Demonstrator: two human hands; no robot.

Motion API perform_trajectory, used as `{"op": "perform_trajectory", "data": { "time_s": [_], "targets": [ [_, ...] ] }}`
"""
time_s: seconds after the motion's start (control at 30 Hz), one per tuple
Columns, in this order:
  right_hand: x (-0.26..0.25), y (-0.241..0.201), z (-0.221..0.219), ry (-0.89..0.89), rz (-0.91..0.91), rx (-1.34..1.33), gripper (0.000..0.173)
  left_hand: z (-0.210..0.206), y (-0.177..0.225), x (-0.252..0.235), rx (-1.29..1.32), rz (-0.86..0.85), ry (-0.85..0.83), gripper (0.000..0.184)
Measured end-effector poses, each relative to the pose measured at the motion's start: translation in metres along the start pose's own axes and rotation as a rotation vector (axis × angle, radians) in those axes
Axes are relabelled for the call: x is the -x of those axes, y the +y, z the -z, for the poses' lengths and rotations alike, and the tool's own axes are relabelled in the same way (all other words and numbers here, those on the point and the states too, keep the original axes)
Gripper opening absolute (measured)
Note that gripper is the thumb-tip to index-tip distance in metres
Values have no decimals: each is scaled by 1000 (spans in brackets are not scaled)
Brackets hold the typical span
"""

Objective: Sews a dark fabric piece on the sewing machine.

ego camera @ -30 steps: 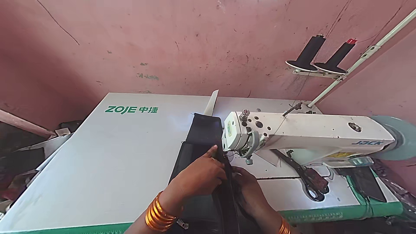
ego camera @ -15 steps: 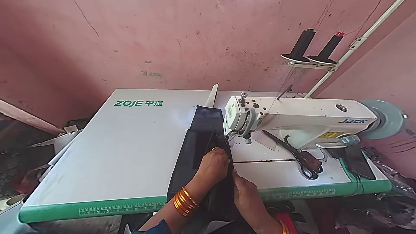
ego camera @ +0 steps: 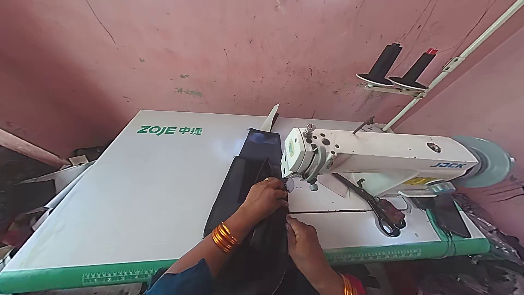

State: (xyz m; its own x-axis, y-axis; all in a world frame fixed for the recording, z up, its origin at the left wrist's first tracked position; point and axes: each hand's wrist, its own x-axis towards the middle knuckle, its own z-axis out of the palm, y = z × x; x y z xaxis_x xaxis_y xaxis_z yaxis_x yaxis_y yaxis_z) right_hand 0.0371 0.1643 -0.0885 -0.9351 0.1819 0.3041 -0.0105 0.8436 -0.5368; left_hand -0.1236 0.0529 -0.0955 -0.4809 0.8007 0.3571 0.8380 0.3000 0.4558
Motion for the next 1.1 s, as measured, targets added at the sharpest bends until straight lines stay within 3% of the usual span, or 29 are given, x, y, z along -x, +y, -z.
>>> {"op": "perform_trajectory", "data": {
  "time_s": [0.2, 0.3, 0.47, 0.53, 0.6, 0.63, 0.67, 0.77, 0.87, 0.97, 1.1],
  "targets": [
    [-43, 13, -3, -1, -41, 10, 18, 11, -16, -30, 36, 193, -41, 38],
    [-60, 15, -4, -26, -33, 36, 14, 22, -21, -44, 32, 298, -182, 64],
    [-78, 19, 3, -123, -179, -90, 15, 26, -30, -54, 12, 311, -222, 77],
    [-77, 22, 13, -187, -468, -475, 17, 28, -32, -50, 26, 236, -234, 69],
    [-59, 20, 23, -176, -726, -893, 17, 33, -22, -39, 56, 109, -283, 37],
    [-45, 18, 27, -178, -778, -974, 16, 34, -13, -30, 74, 39, -309, 21],
    [-32, 15, 30, -176, -781, -989, 14, 32, -3, -18, 81, -33, -302, 19],
    [3, 8, 28, -131, -631, -868, 18, 8, 20, 28, 42, -152, -52, 23],
    [21, 9, 17, -2, -294, -529, 32, -17, 33, 55, -15, -141, 192, 24],
    [32, 9, 12, 71, -11, -128, 40, -32, 47, 67, -94, -86, 233, 29],
    [44, 10, 12, 17, 128, 152, 49, -37, 61, 66, -105, 24, 255, 26]
  ]
}}
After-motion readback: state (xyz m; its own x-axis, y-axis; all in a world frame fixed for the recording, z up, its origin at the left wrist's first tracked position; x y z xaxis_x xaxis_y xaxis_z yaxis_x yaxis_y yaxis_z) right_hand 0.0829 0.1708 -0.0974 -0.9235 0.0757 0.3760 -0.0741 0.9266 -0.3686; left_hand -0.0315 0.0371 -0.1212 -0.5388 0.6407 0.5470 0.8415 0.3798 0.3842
